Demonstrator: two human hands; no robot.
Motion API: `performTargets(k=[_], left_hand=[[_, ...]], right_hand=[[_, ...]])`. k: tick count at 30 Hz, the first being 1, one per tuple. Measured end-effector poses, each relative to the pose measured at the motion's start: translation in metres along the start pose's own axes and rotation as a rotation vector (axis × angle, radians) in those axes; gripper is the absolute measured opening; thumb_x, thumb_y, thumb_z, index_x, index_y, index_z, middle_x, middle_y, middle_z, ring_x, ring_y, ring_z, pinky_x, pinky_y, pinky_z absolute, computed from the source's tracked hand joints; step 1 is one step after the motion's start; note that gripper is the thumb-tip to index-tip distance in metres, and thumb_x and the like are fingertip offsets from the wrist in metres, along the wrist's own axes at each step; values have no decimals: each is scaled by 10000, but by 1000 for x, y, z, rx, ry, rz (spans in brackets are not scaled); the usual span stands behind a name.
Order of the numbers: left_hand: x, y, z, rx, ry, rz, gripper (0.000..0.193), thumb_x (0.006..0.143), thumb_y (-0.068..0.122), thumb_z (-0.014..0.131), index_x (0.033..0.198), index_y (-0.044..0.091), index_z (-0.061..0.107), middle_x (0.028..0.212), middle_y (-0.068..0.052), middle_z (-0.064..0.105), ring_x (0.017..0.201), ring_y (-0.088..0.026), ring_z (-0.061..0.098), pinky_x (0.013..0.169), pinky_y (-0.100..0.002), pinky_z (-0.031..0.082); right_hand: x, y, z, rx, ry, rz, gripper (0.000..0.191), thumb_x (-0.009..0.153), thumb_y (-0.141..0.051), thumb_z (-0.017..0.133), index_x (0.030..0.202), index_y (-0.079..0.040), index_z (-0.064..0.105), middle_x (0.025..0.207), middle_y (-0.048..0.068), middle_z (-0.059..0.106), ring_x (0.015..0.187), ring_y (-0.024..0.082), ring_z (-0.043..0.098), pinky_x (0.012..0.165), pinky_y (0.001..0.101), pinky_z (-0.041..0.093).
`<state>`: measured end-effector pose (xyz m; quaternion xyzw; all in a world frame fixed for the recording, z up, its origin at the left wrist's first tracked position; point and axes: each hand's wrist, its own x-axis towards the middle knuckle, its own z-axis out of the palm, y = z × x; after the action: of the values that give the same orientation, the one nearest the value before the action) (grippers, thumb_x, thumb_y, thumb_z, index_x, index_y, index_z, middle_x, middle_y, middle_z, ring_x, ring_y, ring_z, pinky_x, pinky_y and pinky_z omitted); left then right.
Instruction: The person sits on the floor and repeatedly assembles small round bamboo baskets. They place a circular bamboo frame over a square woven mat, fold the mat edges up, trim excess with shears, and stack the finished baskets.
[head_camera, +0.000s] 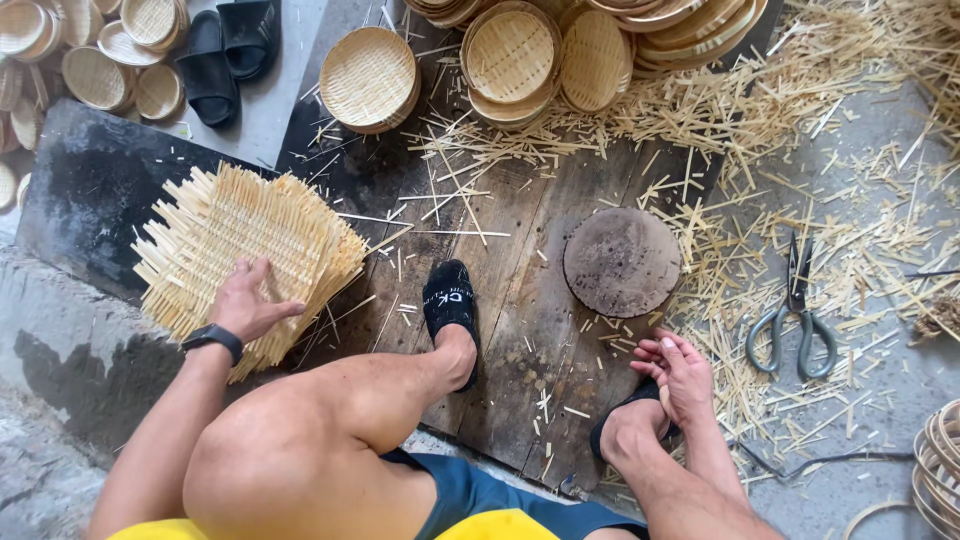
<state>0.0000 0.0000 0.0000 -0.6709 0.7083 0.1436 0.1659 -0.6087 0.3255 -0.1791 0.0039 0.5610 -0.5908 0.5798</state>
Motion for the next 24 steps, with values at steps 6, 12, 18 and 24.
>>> performTargets(k=[6,12,18,24], left_hand=[[-23,-6,-4,-216,111,36,660,791,318,744,1413,127,634,1402,-250,598,1179,-349,639,979,-411,529],[-60,15,-114,211,550,67,249,1029,119,628,1246,199,721,817,-74,725,651,-209,682,635,-359,573],[-89,148,-209,291,715,516,243,926,-9,641,1136,34,756,803,-150,713,661,-284,694,587,-413,561],[-62,332,-88,326,547,1388,554,858,14,587,1406,-46,537,1404,-259,595,1313,-350,584,1149,-456,440]], right_hand=[[9,-1,7,-53,5,46,343,1032,-166,563,1313,30,574,1078,205,702,925,296,697,763,457,605],[8,4,-3,9,-11,39,338,1032,-167,568,1304,33,582,1069,192,703,924,288,702,768,454,610],[2,3,4,-73,46,-54,362,1068,-205,587,1310,64,603,1051,204,692,896,293,680,740,411,579],[-23,-66,36,351,-224,-105,660,1008,-540,531,1258,60,641,1073,166,729,964,265,717,834,357,592]])
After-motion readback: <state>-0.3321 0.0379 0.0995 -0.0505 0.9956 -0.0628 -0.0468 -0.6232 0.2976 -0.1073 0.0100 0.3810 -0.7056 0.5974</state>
